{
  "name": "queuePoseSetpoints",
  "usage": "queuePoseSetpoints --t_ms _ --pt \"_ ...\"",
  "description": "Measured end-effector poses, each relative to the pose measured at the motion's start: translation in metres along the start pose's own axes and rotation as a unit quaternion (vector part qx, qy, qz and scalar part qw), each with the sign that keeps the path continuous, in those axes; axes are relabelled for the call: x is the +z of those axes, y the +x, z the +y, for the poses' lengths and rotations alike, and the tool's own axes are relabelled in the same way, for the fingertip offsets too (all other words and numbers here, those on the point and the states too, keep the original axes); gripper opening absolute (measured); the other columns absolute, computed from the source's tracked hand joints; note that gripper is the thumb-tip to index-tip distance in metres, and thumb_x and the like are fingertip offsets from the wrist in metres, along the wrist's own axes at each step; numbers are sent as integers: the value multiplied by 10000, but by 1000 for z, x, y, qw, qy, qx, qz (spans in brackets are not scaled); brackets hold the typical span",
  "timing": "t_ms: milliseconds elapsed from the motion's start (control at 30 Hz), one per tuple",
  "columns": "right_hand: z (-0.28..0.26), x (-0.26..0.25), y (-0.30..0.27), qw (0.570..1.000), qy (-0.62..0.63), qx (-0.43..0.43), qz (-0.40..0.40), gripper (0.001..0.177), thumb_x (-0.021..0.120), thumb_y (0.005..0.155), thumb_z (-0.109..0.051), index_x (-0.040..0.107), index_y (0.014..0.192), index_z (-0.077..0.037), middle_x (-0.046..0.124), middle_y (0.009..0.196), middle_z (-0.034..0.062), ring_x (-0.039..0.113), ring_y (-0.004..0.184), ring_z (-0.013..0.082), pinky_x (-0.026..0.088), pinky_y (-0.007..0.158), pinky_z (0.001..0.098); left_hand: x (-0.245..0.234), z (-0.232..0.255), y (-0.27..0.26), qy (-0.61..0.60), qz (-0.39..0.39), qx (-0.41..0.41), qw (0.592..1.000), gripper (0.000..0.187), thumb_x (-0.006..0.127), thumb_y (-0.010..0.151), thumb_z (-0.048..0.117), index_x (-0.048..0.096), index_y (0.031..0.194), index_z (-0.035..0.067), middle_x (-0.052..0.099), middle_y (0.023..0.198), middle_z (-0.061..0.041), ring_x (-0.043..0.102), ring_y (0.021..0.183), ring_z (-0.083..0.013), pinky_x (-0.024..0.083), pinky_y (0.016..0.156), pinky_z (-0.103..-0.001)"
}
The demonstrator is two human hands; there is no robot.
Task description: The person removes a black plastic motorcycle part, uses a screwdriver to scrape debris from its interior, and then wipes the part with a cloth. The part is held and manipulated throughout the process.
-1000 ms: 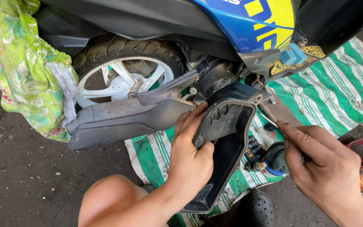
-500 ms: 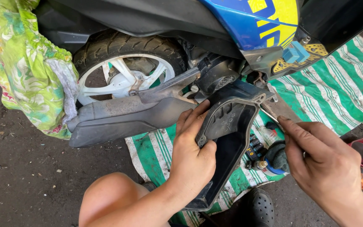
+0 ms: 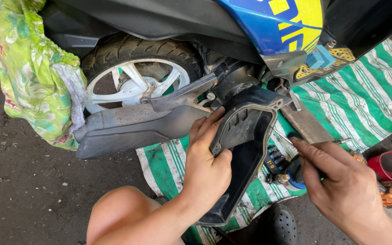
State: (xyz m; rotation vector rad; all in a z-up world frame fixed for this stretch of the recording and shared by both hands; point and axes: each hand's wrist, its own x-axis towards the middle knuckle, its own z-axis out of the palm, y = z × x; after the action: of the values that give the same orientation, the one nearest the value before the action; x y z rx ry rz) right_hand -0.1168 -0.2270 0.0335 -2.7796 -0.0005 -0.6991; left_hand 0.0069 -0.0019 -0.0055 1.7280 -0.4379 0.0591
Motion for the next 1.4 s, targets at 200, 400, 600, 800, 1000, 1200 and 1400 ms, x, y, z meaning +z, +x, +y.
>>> queuePoseSetpoints --t_ms 200,400,600,800,1000,1200,1400 --pt "-2 -6 10 999 29 -17 37 304 717 1061 43 833 1338 -4 788 1089 74 745 894 173 588 881 302 -2 20 9 -105 -15 -266 958 632 579 720 40 851 1273 185 777 973 40 631 836 -130 528 747 -302" --pt "-2 -8 15 999 23 -17 38 296 711 1088 43 836 1353 0 785 1125 103 760 954 225 591 929 341 2 12 6 -236 -61 -356 902 481 597 770 -45 789 1202 45 762 999 -51 594 913 -233 488 787 -404" --pt "-9 -9 21 997 37 -40 52 284 723 1082 101 836 1336 42 781 1103 135 734 899 207 575 924 327 3 13 4 -257 -66 -377 887 389 620 730 -57 754 1084 33 706 965 -30 532 890 -211 454 798 -351" --pt "-19 -13 25 997 60 -34 44 260 724 1083 100 829 1319 66 769 1146 169 756 941 219 586 934 331 5 17 1 -245 -94 -406 875 368 624 719 -37 748 1052 56 658 886 -42 490 827 -221 404 724 -365" --pt "-24 -16 24 999 13 -22 45 303 793 1100 68 855 1379 -34 711 1107 122 699 924 187 530 817 294 9 19 -2 -194 -109 -371 902 246 639 703 -7 689 918 99 554 799 -14 449 792 -202 377 693 -362" --pt "-36 -21 27 999 0 -22 26 287 776 1093 37 869 1343 -67 726 1125 116 729 981 205 544 846 318 7 29 -3 -180 -143 -393 890 524 595 694 8 811 1163 99 674 860 -12 522 803 -205 441 688 -370" --pt "-35 -7 9 989 -144 4 11 448 781 1061 -105 854 1466 -280 738 1287 25 751 998 193 563 635 445 12 23 -7 -164 -128 -374 904 378 598 720 20 772 1036 132 498 720 -7 372 721 -195 306 611 -407"
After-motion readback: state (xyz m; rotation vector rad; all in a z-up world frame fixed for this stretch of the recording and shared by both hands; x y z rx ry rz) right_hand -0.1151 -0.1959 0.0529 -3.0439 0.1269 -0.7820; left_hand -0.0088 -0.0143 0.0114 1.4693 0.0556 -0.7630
